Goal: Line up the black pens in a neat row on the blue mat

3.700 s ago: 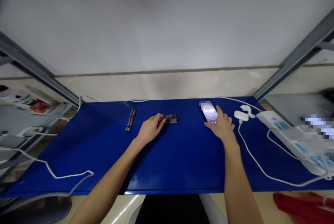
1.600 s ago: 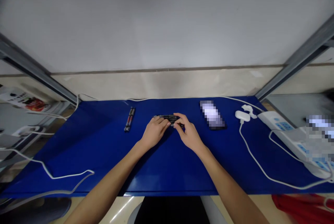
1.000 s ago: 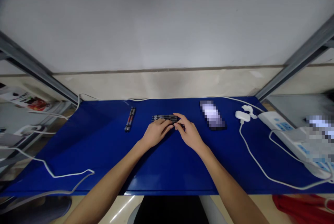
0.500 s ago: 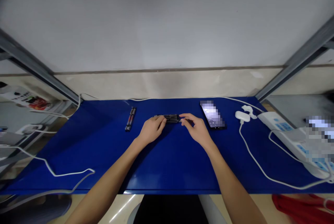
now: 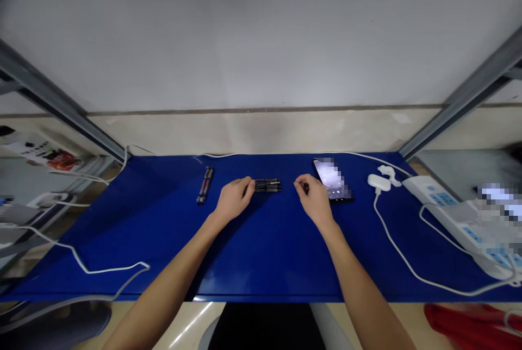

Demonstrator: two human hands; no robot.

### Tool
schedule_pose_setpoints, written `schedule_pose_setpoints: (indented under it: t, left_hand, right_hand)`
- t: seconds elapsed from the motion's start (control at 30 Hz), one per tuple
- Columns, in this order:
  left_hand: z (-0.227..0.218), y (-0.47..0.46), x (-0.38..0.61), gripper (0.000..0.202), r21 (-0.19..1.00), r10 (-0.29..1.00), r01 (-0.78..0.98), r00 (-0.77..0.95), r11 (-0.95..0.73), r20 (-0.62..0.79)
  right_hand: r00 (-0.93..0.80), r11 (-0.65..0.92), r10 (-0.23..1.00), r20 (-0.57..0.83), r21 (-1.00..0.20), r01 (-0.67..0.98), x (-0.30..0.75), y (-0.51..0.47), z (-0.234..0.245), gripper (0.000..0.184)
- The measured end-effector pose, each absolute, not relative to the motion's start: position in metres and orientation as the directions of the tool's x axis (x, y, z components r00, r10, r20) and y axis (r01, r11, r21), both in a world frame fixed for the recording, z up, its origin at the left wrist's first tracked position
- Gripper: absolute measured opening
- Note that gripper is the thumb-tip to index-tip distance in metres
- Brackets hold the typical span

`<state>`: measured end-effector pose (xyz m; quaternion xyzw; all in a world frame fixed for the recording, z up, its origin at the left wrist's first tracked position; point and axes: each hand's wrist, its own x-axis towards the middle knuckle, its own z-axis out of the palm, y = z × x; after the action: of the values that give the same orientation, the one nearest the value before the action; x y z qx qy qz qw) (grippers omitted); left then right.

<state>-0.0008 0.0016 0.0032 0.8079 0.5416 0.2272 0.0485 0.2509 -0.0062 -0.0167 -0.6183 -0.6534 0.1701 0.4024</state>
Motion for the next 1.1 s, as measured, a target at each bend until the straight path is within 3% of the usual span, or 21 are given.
schedule_pose_setpoints:
  t: [0.13,0.23,0.43,0.63,0.83,0.97,1.1]
  left_hand:
    - [0.003,0.001,0.0,0.043,0.33,0.898,0.851,0.31,-0.408,0.312]
    - [0.004,0.001,0.0,0.043,0.332,0.905,0.856,0.301,-0.395,0.3]
    - [0.004,0.001,0.0,0.045,0.357,0.913,0.853,0.284,-0.38,0.293]
    - [0.004,-0.002,0.003,0.043,0.386,0.878,0.801,0.337,-0.457,0.34]
    - [0.002,-0.005,0.006,0.042,0.384,0.844,0.765,0.379,-0.517,0.38]
    - [0.003,-0.003,0.004,0.043,0.433,0.884,0.784,0.306,-0.445,0.353]
    - [0.003,-0.001,0.003,0.044,0.473,0.894,0.768,0.295,-0.432,0.338]
  right_hand:
    - [-0.061,0.298,0.922,0.382,-0.603,0.74,0.245,-0.005,-0.028,0.022]
    - [-0.13,0.345,0.917,0.377,-0.587,0.733,0.241,-0.006,-0.028,0.028]
    - [-0.076,0.313,0.935,0.346,-0.705,0.637,0.234,-0.012,-0.014,0.031]
    - [-0.085,0.153,0.988,0.131,-0.911,0.384,0.223,-0.02,-0.004,0.053]
    - [-0.095,0.13,0.991,0.098,-0.886,0.445,0.221,-0.022,-0.003,0.039]
    - [-0.03,0.126,0.992,0.123,-0.922,0.365,0.224,-0.019,-0.003,0.026]
    - [-0.031,0.124,0.992,0.121,-0.929,0.348,0.227,-0.019,-0.001,0.028]
